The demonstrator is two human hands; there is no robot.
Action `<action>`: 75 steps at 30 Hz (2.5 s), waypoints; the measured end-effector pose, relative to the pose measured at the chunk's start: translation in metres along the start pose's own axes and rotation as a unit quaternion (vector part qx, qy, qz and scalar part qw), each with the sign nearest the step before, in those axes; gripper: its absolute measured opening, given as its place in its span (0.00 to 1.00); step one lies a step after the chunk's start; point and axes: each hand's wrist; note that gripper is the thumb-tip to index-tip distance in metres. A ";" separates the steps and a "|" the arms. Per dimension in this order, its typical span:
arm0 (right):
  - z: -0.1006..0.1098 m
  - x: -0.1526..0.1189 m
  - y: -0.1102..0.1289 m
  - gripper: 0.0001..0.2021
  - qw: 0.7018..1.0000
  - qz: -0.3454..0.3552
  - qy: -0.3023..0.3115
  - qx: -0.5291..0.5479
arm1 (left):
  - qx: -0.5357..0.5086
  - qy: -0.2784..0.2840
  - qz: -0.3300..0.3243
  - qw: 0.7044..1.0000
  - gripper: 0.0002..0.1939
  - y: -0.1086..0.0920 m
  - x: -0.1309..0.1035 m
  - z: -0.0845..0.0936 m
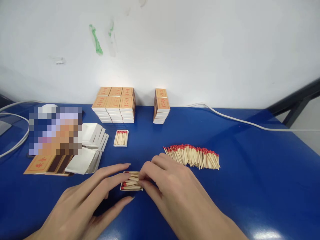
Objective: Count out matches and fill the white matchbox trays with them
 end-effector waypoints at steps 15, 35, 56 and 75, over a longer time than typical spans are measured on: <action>0.001 0.000 0.002 0.08 0.997 -0.067 0.017 0.038 | -0.079 0.016 0.020 0.997 0.16 0.005 0.000 -0.003; -0.006 0.001 0.008 0.07 0.999 0.012 -0.041 0.004 | -0.093 0.027 0.020 0.995 0.14 0.003 0.005 -0.003; -0.009 -0.006 0.006 0.14 0.998 0.024 0.009 -0.057 | -0.028 -0.002 0.036 0.999 0.27 -0.006 0.006 0.002; -0.009 -0.003 0.007 0.23 0.994 0.025 -0.056 -0.095 | -0.051 0.009 0.091 0.995 0.26 -0.005 0.013 0.004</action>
Point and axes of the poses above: each hand's wrist, its own x-axis towards the middle knuckle, its own z-axis out of the back of the hand, y = z × x, and after that the axes turned 13 degrees about -y, right-handed
